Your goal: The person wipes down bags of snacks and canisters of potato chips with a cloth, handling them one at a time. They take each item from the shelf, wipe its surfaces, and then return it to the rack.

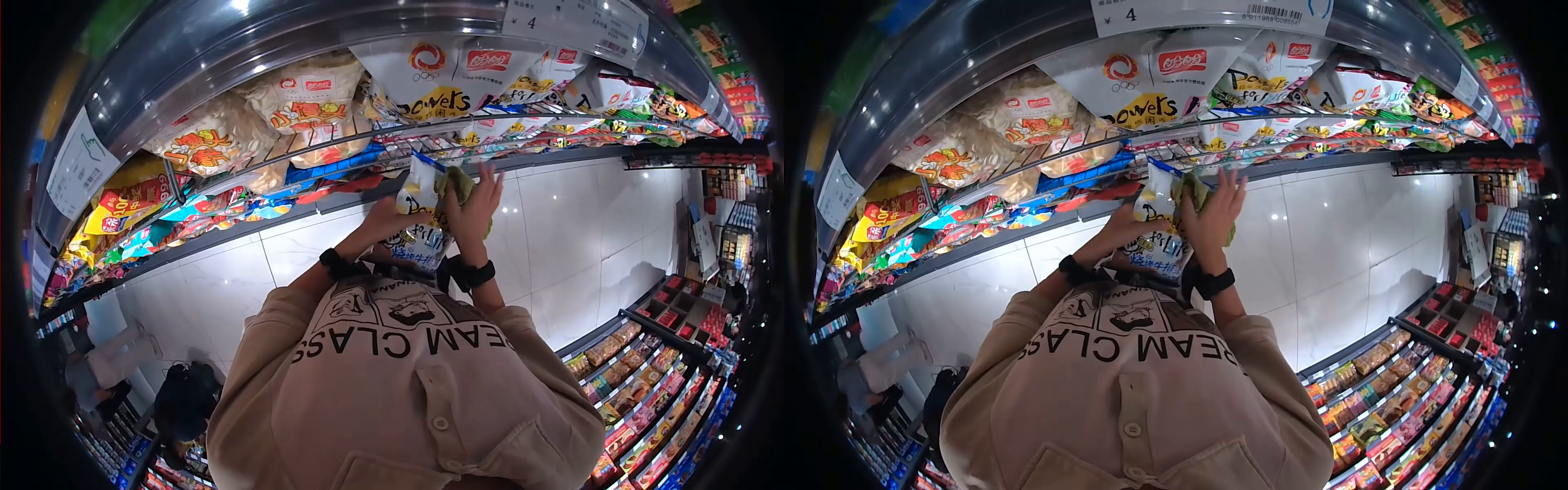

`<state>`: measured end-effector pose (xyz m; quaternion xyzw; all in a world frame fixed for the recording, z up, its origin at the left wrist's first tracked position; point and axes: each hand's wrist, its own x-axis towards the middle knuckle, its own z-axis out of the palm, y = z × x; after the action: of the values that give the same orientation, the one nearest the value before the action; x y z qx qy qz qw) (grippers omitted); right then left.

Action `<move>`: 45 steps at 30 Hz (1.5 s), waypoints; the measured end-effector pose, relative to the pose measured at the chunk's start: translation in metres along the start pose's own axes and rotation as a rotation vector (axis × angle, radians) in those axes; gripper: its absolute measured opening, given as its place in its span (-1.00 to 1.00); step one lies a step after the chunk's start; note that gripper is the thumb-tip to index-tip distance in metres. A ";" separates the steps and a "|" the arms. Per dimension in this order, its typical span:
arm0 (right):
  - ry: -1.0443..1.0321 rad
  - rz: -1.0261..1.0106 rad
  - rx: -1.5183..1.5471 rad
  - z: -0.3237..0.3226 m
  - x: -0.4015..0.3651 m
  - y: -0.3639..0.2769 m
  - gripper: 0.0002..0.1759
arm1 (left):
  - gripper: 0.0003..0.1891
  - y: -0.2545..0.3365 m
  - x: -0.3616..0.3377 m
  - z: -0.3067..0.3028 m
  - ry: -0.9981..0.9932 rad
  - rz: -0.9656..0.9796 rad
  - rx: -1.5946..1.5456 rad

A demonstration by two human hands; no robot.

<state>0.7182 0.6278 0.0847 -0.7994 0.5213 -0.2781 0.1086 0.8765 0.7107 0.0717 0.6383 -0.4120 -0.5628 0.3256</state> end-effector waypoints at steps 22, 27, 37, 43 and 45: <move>-0.742 1.039 1.647 -0.009 -0.024 0.010 -0.48 | -0.60 0.014 0.003 -0.037 0.111 -0.070 -0.875; -0.548 0.627 1.554 -0.005 0.000 0.018 -0.40 | -0.53 0.002 0.006 -0.034 0.041 0.025 -0.598; -0.582 0.344 1.178 -0.024 -0.008 -0.002 -0.40 | -0.65 0.014 -0.005 -0.019 0.265 0.056 -0.849; -0.576 0.226 1.100 -0.027 0.004 0.002 -0.22 | -0.65 0.012 -0.012 -0.022 0.179 0.173 -0.666; -0.534 0.242 1.080 -0.030 0.018 0.006 -0.07 | -0.63 0.013 -0.011 -0.029 0.141 0.132 -0.591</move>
<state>0.7017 0.6124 0.1126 -0.6086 0.3485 -0.2788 0.6561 0.9027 0.7133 0.0931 0.5253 -0.2474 -0.5901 0.5610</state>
